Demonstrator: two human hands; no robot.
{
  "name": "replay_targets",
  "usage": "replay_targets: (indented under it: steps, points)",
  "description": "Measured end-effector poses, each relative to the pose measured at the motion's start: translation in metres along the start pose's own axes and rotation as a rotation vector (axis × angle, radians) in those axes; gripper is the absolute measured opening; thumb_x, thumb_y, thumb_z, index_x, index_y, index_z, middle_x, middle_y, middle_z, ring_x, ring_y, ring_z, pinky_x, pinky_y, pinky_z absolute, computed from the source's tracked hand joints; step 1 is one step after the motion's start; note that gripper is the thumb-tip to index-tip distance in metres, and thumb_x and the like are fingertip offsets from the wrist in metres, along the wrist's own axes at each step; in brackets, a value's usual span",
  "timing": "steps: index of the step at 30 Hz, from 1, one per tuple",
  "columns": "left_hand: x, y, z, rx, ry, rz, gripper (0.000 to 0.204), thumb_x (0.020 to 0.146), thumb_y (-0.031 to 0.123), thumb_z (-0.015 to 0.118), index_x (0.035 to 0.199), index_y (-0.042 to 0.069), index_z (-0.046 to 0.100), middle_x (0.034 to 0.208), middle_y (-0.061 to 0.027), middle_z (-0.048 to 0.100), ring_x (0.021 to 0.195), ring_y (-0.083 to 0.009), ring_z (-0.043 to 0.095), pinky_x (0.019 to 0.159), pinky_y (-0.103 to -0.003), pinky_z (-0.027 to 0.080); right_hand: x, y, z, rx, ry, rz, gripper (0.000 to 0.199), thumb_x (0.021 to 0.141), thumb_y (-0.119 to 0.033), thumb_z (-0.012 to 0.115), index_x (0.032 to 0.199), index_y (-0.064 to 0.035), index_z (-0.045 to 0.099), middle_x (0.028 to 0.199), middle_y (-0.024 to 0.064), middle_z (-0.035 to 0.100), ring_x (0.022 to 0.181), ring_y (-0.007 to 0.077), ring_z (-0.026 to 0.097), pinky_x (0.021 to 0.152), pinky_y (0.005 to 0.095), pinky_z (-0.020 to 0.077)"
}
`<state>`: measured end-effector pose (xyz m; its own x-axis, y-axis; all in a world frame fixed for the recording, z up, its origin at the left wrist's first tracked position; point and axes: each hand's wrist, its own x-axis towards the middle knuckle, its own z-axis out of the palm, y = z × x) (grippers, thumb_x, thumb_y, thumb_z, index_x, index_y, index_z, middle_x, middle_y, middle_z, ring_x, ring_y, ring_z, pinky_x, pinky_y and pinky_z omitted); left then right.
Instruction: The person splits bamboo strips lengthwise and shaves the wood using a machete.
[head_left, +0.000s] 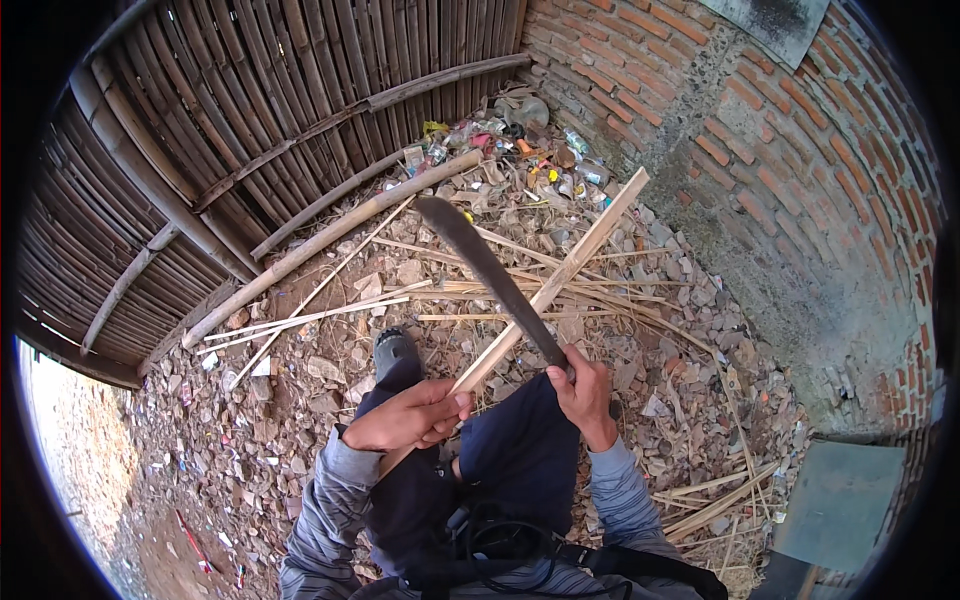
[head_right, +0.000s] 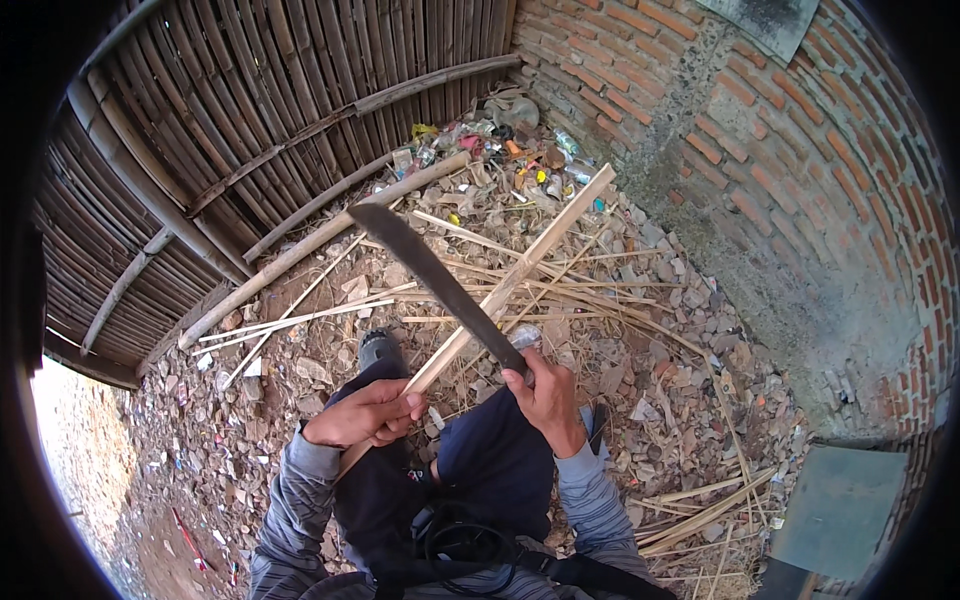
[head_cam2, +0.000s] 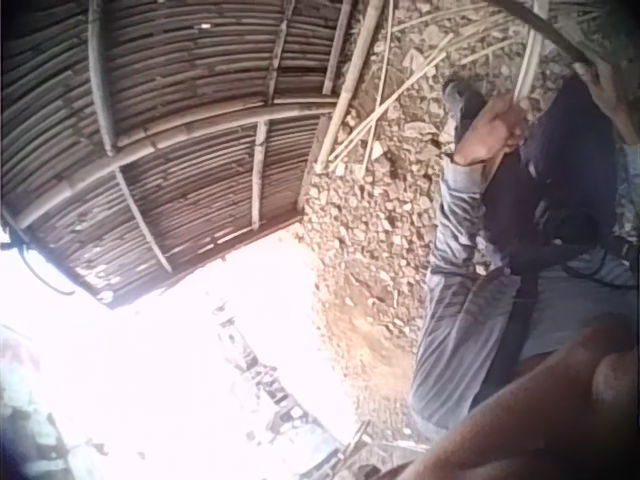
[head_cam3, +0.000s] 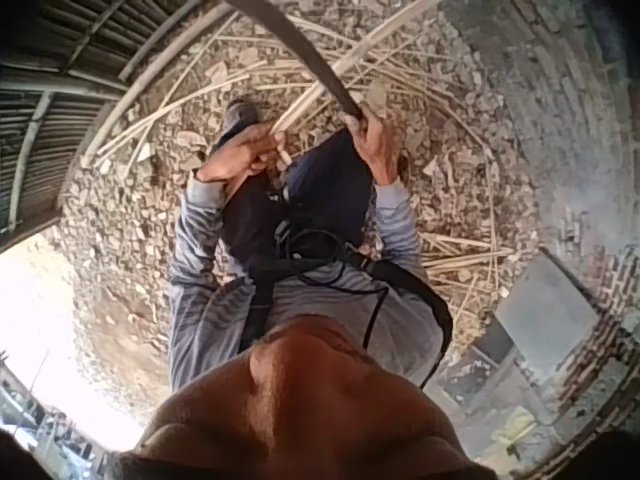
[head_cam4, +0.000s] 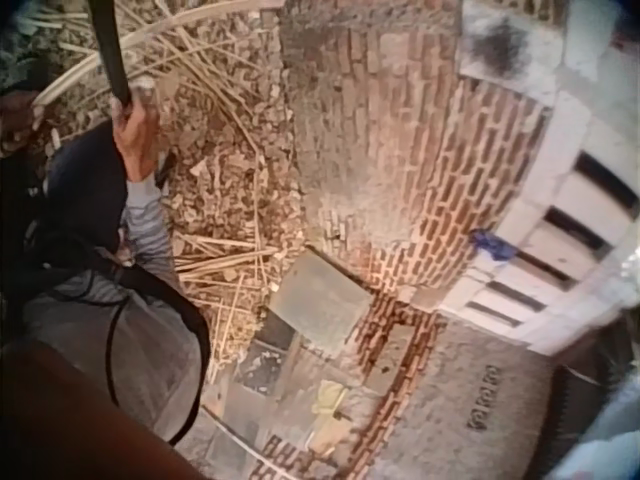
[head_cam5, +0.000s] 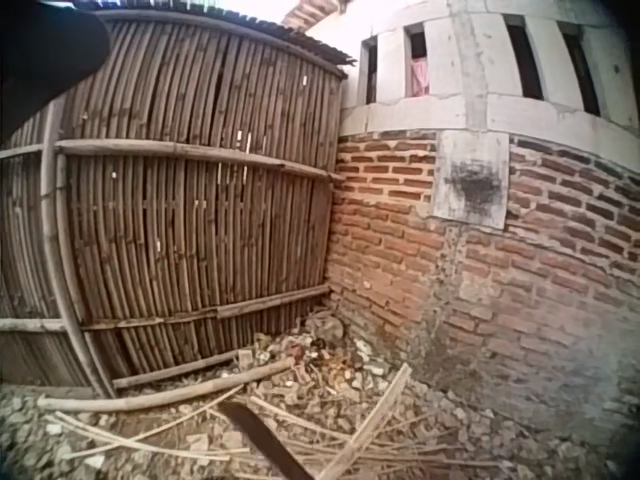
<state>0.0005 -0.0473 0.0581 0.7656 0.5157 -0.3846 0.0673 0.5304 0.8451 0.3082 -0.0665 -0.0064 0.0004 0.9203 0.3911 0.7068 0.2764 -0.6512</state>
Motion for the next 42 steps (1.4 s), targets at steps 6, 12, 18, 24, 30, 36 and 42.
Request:
replay_targets:
  steps: [6, 12, 18, 24, 30, 36, 42]
  points:
    - [-0.007, -0.003, -0.006, -0.044, 0.005, -0.046, 0.03, 0.116, 0.033, 0.046, 0.099, 0.009, 0.05, 0.067, 0.0062, 0.035, 0.052, -0.0056, 0.033, 0.046, -0.024, 0.029, -0.005, -0.005, 0.013, -0.037, -0.121, -0.17, 0.061, 0.098, -0.067, 0.062, 0.094, -0.0057, 0.067, 0.057, 0.0108, 0.059, 0.054, 0.034, 0.066, 0.05, 0.0424, 0.0474]
    - [-0.008, 0.005, -0.002, -0.091, 0.166, -0.046, 0.035, 0.114, 0.029, 0.047, 0.085, 0.011, 0.045, 0.066, 0.0063, 0.038, 0.05, -0.0051, 0.034, 0.044, -0.025, 0.028, 0.024, 0.012, 0.021, 0.008, -0.103, -0.037, 0.06, 0.101, -0.062, 0.061, 0.097, -0.0025, 0.068, 0.057, 0.0135, 0.059, 0.053, 0.0339, 0.065, 0.049, 0.0424, 0.0456]
    - [-0.013, 0.005, -0.002, -0.104, 0.118, -0.057, 0.04, 0.114, 0.031, 0.048, 0.079, 0.012, 0.044, 0.064, 0.0063, 0.037, 0.049, -0.0053, 0.034, 0.043, -0.025, 0.028, 0.022, -0.024, 0.016, -0.033, -0.09, -0.24, 0.061, 0.099, -0.063, 0.064, 0.092, -0.003, 0.066, 0.055, 0.0103, 0.057, 0.051, 0.0315, 0.065, 0.049, 0.0412, 0.047]
    - [-0.012, -0.001, -0.003, -0.053, 0.126, -0.036, 0.03, 0.113, 0.029, 0.049, 0.089, 0.013, 0.045, 0.067, 0.0063, 0.037, 0.051, -0.0046, 0.031, 0.044, -0.024, 0.025, 0.057, 0.011, 0.008, -0.036, -0.077, -0.124, 0.06, 0.1, -0.064, 0.061, 0.093, -0.0056, 0.067, 0.054, 0.0084, 0.057, 0.051, 0.0317, 0.065, 0.048, 0.0418, 0.046]
    - [-0.01, 0.0, -0.004, -0.086, 0.098, -0.055, 0.029, 0.113, 0.029, 0.049, 0.089, 0.014, 0.044, 0.067, 0.0067, 0.035, 0.051, -0.0046, 0.029, 0.044, -0.025, 0.024, 0.05, 0.012, 0.01, 0.02, -0.001, -0.068, 0.055, 0.103, -0.059, 0.061, 0.098, -0.0045, 0.067, 0.054, 0.0101, 0.057, 0.051, 0.032, 0.064, 0.049, 0.0421, 0.0452]
    - [-0.008, 0.001, 0.001, -0.131, 0.021, -0.087, 0.03, 0.114, 0.03, 0.048, 0.089, 0.014, 0.045, 0.067, 0.0069, 0.035, 0.052, -0.0037, 0.027, 0.044, -0.024, 0.021, 0.045, 0.014, 0.003, -0.121, -0.1, -0.481, 0.069, 0.098, -0.075, 0.054, 0.09, -0.0078, 0.068, 0.055, 0.0088, 0.056, 0.049, 0.0271, 0.063, 0.048, 0.0404, 0.045]
    - [-0.008, 0.006, 0.002, -0.122, 0.09, -0.074, 0.033, 0.114, 0.031, 0.048, 0.086, 0.015, 0.043, 0.067, 0.0074, 0.034, 0.052, -0.0038, 0.026, 0.044, -0.024, 0.02, 0.059, 0.049, 0.0, -0.018, -0.045, -0.173, 0.064, 0.099, -0.068, 0.059, 0.096, -0.0049, 0.068, 0.056, 0.0099, 0.058, 0.05, 0.0303, 0.063, 0.048, 0.0418, 0.0457]
